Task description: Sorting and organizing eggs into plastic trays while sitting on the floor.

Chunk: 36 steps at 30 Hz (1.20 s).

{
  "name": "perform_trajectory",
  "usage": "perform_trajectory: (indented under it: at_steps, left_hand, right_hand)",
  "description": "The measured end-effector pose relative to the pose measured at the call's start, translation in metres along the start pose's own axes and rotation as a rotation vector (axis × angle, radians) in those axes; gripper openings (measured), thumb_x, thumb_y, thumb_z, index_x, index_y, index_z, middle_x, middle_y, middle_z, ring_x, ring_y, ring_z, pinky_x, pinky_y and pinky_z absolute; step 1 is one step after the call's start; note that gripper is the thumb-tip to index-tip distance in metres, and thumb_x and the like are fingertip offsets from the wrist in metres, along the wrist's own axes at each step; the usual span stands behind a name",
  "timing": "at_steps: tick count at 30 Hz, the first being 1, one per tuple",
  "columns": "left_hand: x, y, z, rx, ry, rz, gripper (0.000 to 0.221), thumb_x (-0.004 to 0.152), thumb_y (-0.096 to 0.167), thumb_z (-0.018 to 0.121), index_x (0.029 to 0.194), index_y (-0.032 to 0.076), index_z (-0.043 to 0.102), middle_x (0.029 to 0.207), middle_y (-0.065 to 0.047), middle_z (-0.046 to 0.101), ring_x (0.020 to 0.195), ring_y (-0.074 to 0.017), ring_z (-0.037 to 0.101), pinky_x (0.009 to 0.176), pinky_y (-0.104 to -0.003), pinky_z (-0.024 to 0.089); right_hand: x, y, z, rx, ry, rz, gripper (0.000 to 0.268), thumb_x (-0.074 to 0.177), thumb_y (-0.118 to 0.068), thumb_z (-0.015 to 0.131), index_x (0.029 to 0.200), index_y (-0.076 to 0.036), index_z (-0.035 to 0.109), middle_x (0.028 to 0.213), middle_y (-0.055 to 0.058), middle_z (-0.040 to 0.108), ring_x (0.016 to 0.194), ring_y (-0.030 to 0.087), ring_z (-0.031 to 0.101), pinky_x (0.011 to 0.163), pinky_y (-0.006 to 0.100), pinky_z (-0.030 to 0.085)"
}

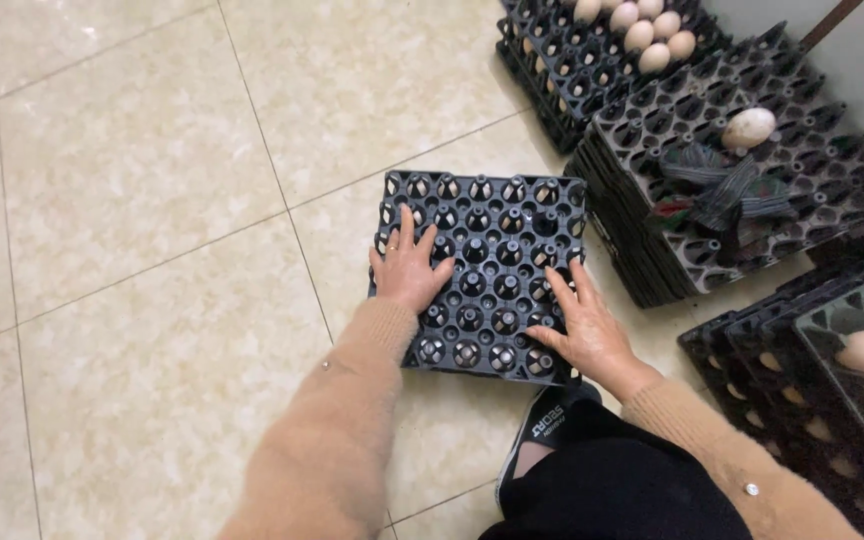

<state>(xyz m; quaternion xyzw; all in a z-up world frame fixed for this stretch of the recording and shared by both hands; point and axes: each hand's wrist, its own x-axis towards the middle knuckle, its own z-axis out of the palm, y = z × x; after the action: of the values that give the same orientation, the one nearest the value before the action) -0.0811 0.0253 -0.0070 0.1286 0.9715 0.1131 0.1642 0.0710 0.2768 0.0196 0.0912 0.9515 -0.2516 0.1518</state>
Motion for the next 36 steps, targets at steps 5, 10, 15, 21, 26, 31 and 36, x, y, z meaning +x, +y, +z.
perform_trajectory:
  at_steps: [5, 10, 15, 21, 26, 31, 36]
  left_hand:
    - [0.0, 0.002, -0.005, -0.017, -0.007, 0.011, 0.074, 0.101, 0.061, 0.045, 0.164, 0.028, 0.026, 0.175, -0.009, -0.006, 0.157, -0.0359, 0.021, 0.119, -0.072, 0.014]
    - [-0.011, 0.017, -0.021, 0.009, 0.062, -0.008, 0.08, 0.1, 0.061, 0.046, 0.166, 0.026, 0.019, 0.175, -0.012, 0.002, 0.159, -0.0396, 0.003, 0.119, -0.073, 0.006]
    - [-0.006, 0.048, -0.01, 0.077, 0.106, 0.14, 0.078, 0.101, 0.063, 0.044, 0.164, 0.022, 0.026, 0.174, -0.013, 0.009, 0.159, -0.0393, 0.005, 0.119, -0.073, 0.006]
    - [0.012, 0.046, 0.027, 0.216, 0.292, 0.284, 0.084, 0.096, 0.072, 0.048, 0.161, 0.019, 0.038, 0.166, -0.01, 0.038, 0.156, -0.0369, 0.022, 0.115, -0.069, 0.023]
    - [0.024, 0.035, 0.044, 0.247, 0.329, 0.292, 0.086, 0.097, 0.075, 0.039, 0.164, 0.02, 0.037, 0.164, -0.007, 0.044, 0.159, -0.0358, 0.021, 0.117, -0.066, 0.024]
    - [0.034, 0.027, 0.046, 0.25, 0.105, 0.201, 0.094, 0.096, 0.085, 0.019, 0.169, 0.027, 0.01, 0.172, -0.003, 0.022, 0.162, -0.0344, -0.003, 0.122, -0.063, 0.01]
    - [0.034, 0.033, 0.041, 0.182, 0.163, 0.206, 0.094, 0.092, 0.076, 0.034, 0.165, 0.018, 0.022, 0.171, -0.005, 0.023, 0.16, -0.0346, 0.003, 0.12, -0.063, 0.011]
  right_hand:
    - [-0.005, -0.002, -0.011, 0.007, -0.01, -0.007, 0.096, 0.085, -0.061, 0.071, 0.164, -0.034, 0.023, 0.173, 0.012, 0.011, 0.152, 0.041, 0.031, 0.117, 0.058, 0.039]
    - [-0.016, -0.003, -0.026, -0.01, -0.059, 0.039, 0.102, 0.085, -0.062, 0.071, 0.166, -0.037, 0.014, 0.173, 0.01, 0.012, 0.151, 0.04, 0.032, 0.115, 0.06, 0.041]
    - [-0.022, 0.003, -0.055, -0.035, -0.035, 0.031, 0.093, 0.086, -0.059, 0.071, 0.163, -0.036, 0.023, 0.174, 0.005, 0.009, 0.149, 0.039, 0.034, 0.11, 0.06, 0.045]
    - [-0.06, 0.01, -0.122, -0.109, -0.016, -0.006, 0.085, 0.088, -0.051, 0.071, 0.161, -0.036, 0.028, 0.173, 0.006, 0.011, 0.144, 0.043, 0.039, 0.103, 0.063, 0.05]
    - [-0.111, 0.017, -0.19, -0.165, 0.03, -0.044, 0.085, 0.087, -0.043, 0.074, 0.159, -0.027, 0.032, 0.172, 0.013, 0.013, 0.141, 0.049, 0.04, 0.102, 0.065, 0.049]
    - [-0.161, 0.144, -0.246, -0.031, 0.679, -0.157, 0.067, 0.085, -0.02, 0.079, 0.146, -0.002, 0.059, 0.142, 0.032, 0.052, 0.139, 0.053, 0.043, 0.116, 0.058, 0.032]
    - [-0.22, 0.158, -0.255, 0.329, 0.664, 0.479, 0.048, 0.095, -0.019, 0.066, 0.139, 0.0, 0.062, 0.122, 0.017, 0.068, 0.103, 0.025, 0.065, 0.086, 0.034, 0.053]
